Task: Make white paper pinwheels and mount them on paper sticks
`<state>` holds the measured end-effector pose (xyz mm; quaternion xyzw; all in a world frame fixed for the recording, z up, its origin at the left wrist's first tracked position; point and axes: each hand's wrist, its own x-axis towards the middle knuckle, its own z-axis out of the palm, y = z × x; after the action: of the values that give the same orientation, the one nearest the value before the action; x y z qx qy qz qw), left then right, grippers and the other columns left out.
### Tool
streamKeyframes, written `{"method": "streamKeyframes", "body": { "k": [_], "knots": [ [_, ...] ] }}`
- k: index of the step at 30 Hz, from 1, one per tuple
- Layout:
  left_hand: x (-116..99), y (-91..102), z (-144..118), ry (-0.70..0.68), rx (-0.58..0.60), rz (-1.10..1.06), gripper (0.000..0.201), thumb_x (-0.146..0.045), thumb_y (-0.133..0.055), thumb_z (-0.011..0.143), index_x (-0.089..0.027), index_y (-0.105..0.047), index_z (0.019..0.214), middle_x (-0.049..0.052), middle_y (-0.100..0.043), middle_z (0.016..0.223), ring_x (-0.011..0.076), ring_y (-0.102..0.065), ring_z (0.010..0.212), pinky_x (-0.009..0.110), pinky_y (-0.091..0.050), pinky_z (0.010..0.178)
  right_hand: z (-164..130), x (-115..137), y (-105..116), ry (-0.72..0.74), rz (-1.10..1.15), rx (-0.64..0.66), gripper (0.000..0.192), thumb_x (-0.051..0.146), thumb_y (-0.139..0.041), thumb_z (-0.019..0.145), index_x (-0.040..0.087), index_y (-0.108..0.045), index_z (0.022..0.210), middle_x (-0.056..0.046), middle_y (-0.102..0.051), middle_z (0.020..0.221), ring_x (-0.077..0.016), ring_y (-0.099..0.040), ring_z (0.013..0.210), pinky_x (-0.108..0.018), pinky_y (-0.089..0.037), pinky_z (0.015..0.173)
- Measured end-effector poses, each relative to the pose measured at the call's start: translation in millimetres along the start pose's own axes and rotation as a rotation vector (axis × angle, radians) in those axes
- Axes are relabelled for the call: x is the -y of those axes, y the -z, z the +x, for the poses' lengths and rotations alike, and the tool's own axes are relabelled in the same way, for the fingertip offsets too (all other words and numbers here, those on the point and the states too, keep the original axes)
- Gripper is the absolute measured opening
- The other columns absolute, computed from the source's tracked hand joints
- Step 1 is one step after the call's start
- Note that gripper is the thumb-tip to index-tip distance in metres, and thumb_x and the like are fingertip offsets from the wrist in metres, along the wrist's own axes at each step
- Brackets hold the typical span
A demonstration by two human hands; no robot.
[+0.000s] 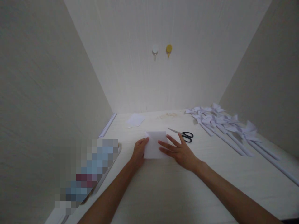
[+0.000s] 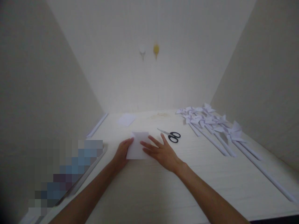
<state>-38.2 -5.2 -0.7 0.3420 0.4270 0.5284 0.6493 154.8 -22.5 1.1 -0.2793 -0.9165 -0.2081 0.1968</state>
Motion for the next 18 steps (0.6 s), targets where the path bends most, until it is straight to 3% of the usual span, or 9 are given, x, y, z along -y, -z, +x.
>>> {"method": "streamKeyframes", "body": {
  "k": [6, 12, 18],
  "knots": [
    [-1.6, -2.2, -2.9, -0.046, 0.030, 0.052, 0.037, -0.031, -0.061, 0.060, -0.010, -0.059, 0.091, 0.006, -0.064, 0.063, 0.0148, -0.056, 0.048, 0.024, -0.042, 0.046, -1.1, -1.9, 0.6, 0.028, 0.039, 0.006, 0.036, 0.013, -0.036, 0.082, 0.032, -0.043, 0.111, 0.004, -0.035, 0.128, -0.0210, -0.007, 0.124, -0.062, -0.003, 0.091],
    [-2.4, -4.0, -5.8, -0.057, 0.063, 0.075, 0.038, -0.032, -0.062, 0.059, -0.011, -0.060, 0.091, 0.006, -0.065, 0.067, 0.0159, -0.057, 0.053, 0.025, -0.042, 0.048, -0.4, -2.0, 1.8, -0.016, 0.173, 0.038, 0.032, 0.017, -0.035, 0.083, 0.030, -0.045, 0.110, 0.001, -0.048, 0.119, -0.0174, -0.023, 0.121, -0.057, 0.010, 0.092],
    [-1.0, -5.7, -7.0, -0.062, 0.107, 0.134, 0.028, -0.028, -0.062, 0.061, -0.012, -0.062, 0.084, 0.004, -0.064, 0.062, 0.0130, -0.054, 0.050, 0.023, -0.041, 0.049, -1.6, 0.4, 2.1, -0.023, 0.373, -0.035, 0.027, 0.016, -0.037, 0.082, 0.027, -0.052, 0.102, 0.000, -0.060, 0.104, -0.0151, -0.042, 0.109, -0.051, 0.005, 0.097]
  ]
}}
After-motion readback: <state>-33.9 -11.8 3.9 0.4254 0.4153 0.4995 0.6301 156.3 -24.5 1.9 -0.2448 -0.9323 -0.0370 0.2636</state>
